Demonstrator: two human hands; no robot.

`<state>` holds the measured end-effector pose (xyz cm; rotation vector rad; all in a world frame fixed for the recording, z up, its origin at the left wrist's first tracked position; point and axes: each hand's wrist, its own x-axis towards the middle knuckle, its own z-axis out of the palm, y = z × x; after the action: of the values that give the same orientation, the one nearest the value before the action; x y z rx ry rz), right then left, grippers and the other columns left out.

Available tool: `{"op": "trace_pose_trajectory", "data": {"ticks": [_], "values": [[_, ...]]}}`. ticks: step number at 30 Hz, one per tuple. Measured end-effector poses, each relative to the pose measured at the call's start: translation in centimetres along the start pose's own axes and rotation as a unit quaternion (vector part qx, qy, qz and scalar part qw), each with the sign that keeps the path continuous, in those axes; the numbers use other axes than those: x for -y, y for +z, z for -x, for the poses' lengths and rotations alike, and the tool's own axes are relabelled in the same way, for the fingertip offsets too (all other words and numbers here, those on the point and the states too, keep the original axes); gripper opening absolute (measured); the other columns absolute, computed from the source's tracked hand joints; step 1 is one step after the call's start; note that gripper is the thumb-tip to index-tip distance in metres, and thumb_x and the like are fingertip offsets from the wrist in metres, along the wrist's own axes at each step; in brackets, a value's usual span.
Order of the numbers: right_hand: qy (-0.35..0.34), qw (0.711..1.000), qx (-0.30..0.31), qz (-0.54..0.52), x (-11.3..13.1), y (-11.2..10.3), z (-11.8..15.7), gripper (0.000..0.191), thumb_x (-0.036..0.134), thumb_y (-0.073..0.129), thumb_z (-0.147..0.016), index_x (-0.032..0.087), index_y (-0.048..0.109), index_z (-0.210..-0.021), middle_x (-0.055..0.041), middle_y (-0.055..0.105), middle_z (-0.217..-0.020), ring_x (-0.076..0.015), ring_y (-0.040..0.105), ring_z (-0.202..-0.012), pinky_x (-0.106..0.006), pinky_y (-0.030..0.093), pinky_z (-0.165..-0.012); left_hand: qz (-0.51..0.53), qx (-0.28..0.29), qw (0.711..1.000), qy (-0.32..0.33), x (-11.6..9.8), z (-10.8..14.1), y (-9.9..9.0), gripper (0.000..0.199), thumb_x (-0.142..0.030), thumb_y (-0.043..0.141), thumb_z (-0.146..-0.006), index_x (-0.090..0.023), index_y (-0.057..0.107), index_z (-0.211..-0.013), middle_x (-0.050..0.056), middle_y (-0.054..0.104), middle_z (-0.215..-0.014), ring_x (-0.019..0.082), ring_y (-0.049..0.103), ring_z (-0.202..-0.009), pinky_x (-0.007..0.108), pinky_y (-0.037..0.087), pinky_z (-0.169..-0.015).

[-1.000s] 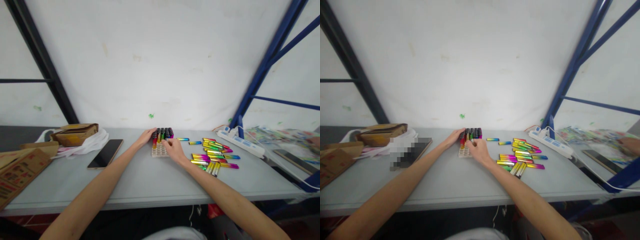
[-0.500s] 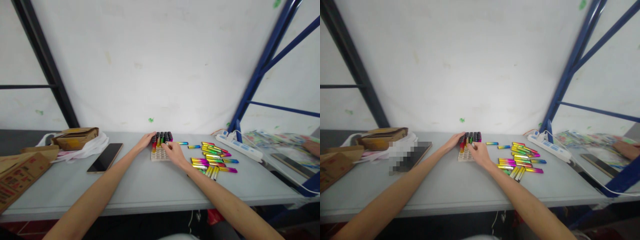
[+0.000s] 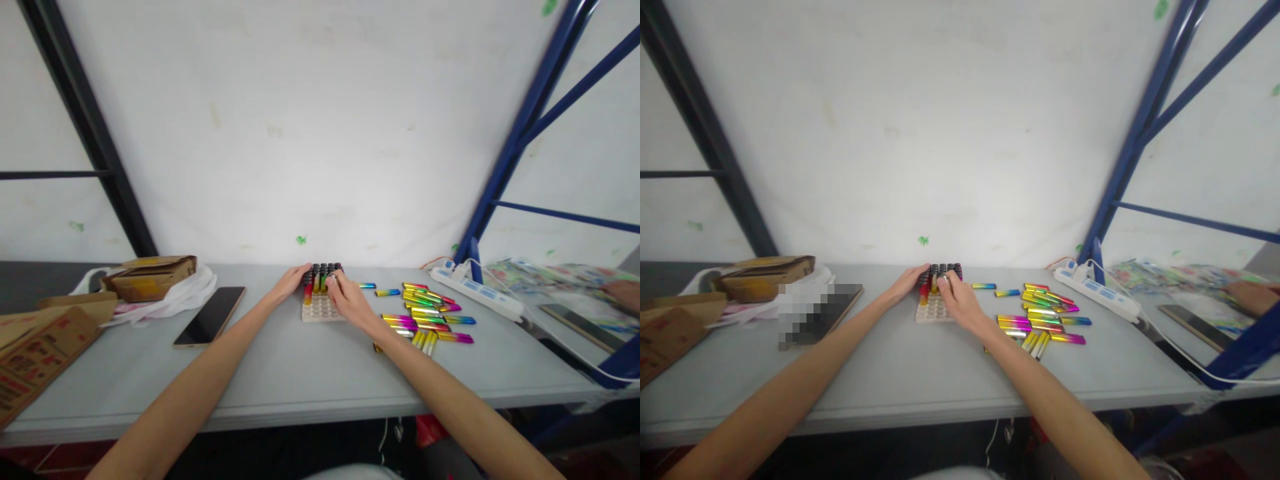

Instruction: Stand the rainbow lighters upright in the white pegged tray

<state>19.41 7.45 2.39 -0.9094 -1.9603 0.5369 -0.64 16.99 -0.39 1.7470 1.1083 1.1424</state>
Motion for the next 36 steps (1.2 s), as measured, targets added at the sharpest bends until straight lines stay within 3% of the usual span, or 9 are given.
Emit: {"op": "trace_pose_trajectory", "data": {"ticks": [5, 7, 10, 17, 23, 32, 36], "values": [[-0.124, 0.987, 0.014, 0.101, 0.8, -1.5, -0.6, 0.034, 0.042, 0.036, -0.099, 0.018, 0.050, -0.078, -0.0035, 0.054, -0.081, -0.0153, 0.050, -0.078, -0.027, 0.038, -0.072, -0.004, -0.003, 1.000, 0.017, 0.0, -0.1, 0.1, 0.061, -0.065, 0.046, -0.081, -0.013, 0.073, -0.098, 0.007, 0.073, -0.107, 0.027, 0.061, -0.103, 0.035, 0.040, -0.099], [-0.144, 0.978, 0.027, 0.146, 0.8, -1.8, -0.8, 0.036, 0.043, 0.039, -0.098, 0.018, 0.053, -0.076, -0.0032, 0.054, -0.078, -0.0152, 0.049, -0.075, -0.028, 0.038, -0.072, 0.001, -0.004, 1.000, 0.014, -0.1, 0.0, 0.1, 0.061, -0.065, 0.047, -0.080, -0.013, 0.072, -0.098, 0.008, 0.073, -0.107, 0.027, 0.061, -0.103, 0.036, 0.040, -0.099], [-0.143, 0.972, 0.074, 0.174, 0.5, -2.0, -1.0, 0.035, 0.042, 0.041, -0.098, 0.017, 0.057, -0.077, -0.0006, 0.055, -0.068, -0.0137, 0.048, -0.064, -0.026, 0.036, -0.065, 0.008, -0.006, 1.000, 0.006, -0.1, 0.0, 0.2, 0.061, -0.065, 0.048, -0.080, -0.012, 0.073, -0.098, 0.008, 0.073, -0.106, 0.027, 0.062, -0.101, 0.037, 0.040, -0.099], [-0.157, 0.964, 0.044, 0.211, -1.2, -1.7, -1.7, 0.026, 0.035, 0.047, -0.097, 0.018, 0.063, -0.108, -0.0070, 0.069, -0.099, -0.0170, 0.060, -0.085, -0.029, 0.040, -0.080, 0.000, -0.015, 1.000, 0.016, 0.4, -0.3, 0.1, 0.060, -0.066, 0.048, -0.080, -0.014, 0.074, -0.097, 0.007, 0.073, -0.108, 0.028, 0.061, -0.104, 0.038, 0.039, -0.101], [-0.143, 0.942, 0.066, 0.297, -2.3, -0.6, -2.5, 0.027, 0.038, 0.051, -0.095, 0.019, 0.068, -0.104, -0.0075, 0.070, -0.095, -0.0191, 0.059, -0.089, -0.031, 0.037, -0.079, -0.008, -0.023, 0.999, 0.026, -0.1, -0.2, 0.2, 0.056, -0.062, 0.048, -0.080, -0.014, 0.074, -0.096, 0.007, 0.073, -0.106, 0.029, 0.061, -0.103, 0.037, 0.039, -0.100], [-0.113, 0.909, 0.111, 0.386, 0.1, -0.8, -3.4, 0.026, 0.040, 0.051, -0.094, 0.023, 0.071, -0.099, -0.0070, 0.072, -0.092, -0.0206, 0.060, -0.091, -0.032, 0.029, -0.078, -0.016, -0.014, 0.999, 0.029, 0.3, -0.3, 0.1, 0.058, -0.062, 0.045, -0.082, -0.014, 0.073, -0.096, 0.007, 0.074, -0.105, 0.028, 0.061, -0.103, 0.037, 0.039, -0.100], [-0.109, 0.908, 0.148, 0.377, 0.6, -1.3, -4.3, 0.022, 0.039, 0.056, -0.092, 0.025, 0.072, -0.096, -0.0063, 0.073, -0.087, -0.0201, 0.062, -0.086, -0.031, 0.029, -0.077, -0.029, -0.015, 0.999, 0.020, 0.3, -0.3, 0.1, 0.057, -0.063, 0.044, -0.082, -0.015, 0.073, -0.094, 0.006, 0.074, -0.103, 0.028, 0.061, -0.101, 0.036, 0.040, -0.097]]}}
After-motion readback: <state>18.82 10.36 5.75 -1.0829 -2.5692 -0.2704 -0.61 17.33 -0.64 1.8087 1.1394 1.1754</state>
